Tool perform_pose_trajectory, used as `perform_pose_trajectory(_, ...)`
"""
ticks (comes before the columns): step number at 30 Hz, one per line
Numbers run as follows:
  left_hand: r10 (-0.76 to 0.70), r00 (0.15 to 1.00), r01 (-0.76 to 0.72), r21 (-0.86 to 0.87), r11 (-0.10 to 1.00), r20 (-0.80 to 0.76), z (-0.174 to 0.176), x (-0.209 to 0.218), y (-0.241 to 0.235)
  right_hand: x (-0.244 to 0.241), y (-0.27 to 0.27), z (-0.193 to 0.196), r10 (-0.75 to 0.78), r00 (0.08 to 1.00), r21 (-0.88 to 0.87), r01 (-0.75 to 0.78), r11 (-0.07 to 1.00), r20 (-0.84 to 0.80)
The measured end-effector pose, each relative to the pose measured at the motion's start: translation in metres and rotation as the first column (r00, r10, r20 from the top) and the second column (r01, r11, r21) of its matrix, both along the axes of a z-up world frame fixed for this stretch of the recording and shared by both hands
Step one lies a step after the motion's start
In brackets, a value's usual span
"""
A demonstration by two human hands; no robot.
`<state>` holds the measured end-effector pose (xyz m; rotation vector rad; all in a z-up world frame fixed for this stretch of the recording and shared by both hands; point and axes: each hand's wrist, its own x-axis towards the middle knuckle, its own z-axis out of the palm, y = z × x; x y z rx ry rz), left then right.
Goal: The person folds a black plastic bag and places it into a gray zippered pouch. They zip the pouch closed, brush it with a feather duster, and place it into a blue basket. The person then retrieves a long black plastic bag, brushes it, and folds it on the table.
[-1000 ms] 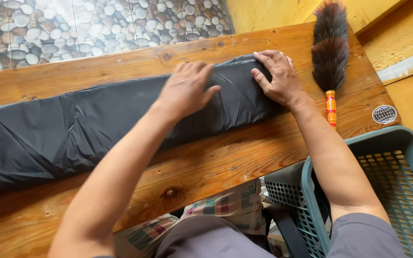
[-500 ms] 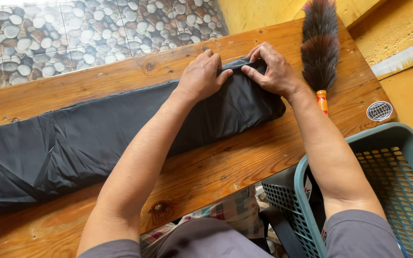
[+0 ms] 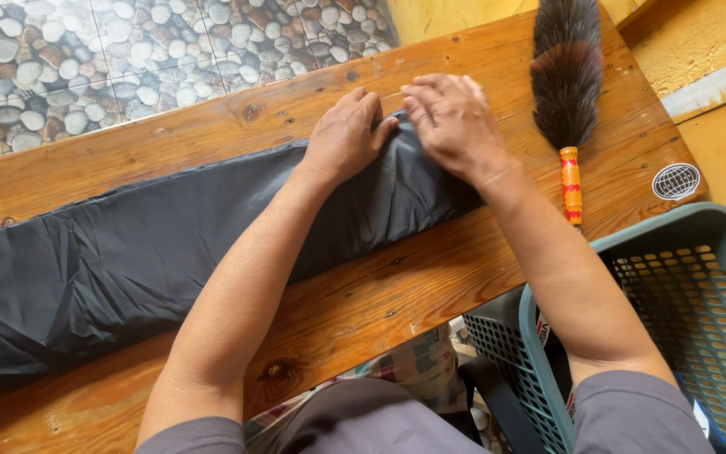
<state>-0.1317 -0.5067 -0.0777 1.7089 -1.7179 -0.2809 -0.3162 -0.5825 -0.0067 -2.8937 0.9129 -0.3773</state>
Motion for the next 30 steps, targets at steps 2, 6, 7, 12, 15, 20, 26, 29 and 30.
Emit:
perform_pose_trajectory(2, 0.000, 1.000, 0.000, -0.011, 1.000, -0.005, -0.002, 0.001, -0.001, 0.005, 0.003, -0.009, -0.011, 1.000, 0.083, 0.011, 0.997, -0.004)
perform_pose_trajectory(6, 0.009, 0.998, -0.011, -0.022, 1.000, -0.057, -0.004, 0.001, 0.002, 0.002, 0.000, -0.034, 0.039, 0.996, 0.014, -0.040, 0.999, 0.084)
perform_pose_trajectory(7, 0.017, 0.996, -0.020, -0.040, 0.999, -0.083, -0.005, 0.002, 0.003, 0.002, -0.001, -0.038, 0.055, 0.990, -0.011, -0.054, 0.998, 0.132)
perform_pose_trajectory(12, 0.025, 0.982, -0.032, -0.036, 0.999, -0.189, 0.006, 0.004, 0.010, 0.002, -0.002, -0.049, 0.024, 0.975, 0.007, -0.026, 1.000, 0.221)
perform_pose_trajectory(15, -0.005, 0.978, -0.015, -0.096, 0.995, -0.207, 0.003, 0.005, 0.011, 0.002, -0.002, -0.051, -0.027, 0.976, 0.048, 0.017, 0.999, 0.214)
perform_pose_trajectory(20, -0.174, 0.982, 0.119, -0.463, 0.878, -0.078, 0.019, 0.005, 0.023, 0.003, -0.001, -0.053, -0.066, 0.971, 0.103, 0.043, 0.994, 0.228)
perform_pose_trajectory(26, -0.123, 0.973, 0.174, -0.267, 0.948, 0.197, 0.009, 0.004, 0.022, -0.001, -0.003, -0.052, -0.061, 0.960, 0.134, 0.025, 0.991, 0.272)
perform_pose_trajectory(29, -0.113, 0.960, 0.176, -0.238, 0.955, 0.255, -0.001, 0.004, 0.016, -0.003, -0.006, -0.047, -0.098, 0.945, 0.262, 0.013, 0.965, 0.311)
perform_pose_trajectory(30, -0.133, 0.958, 0.190, -0.215, 0.958, 0.255, -0.004, 0.004, 0.014, -0.004, -0.008, -0.047, -0.054, 0.926, 0.259, -0.049, 0.965, 0.373)
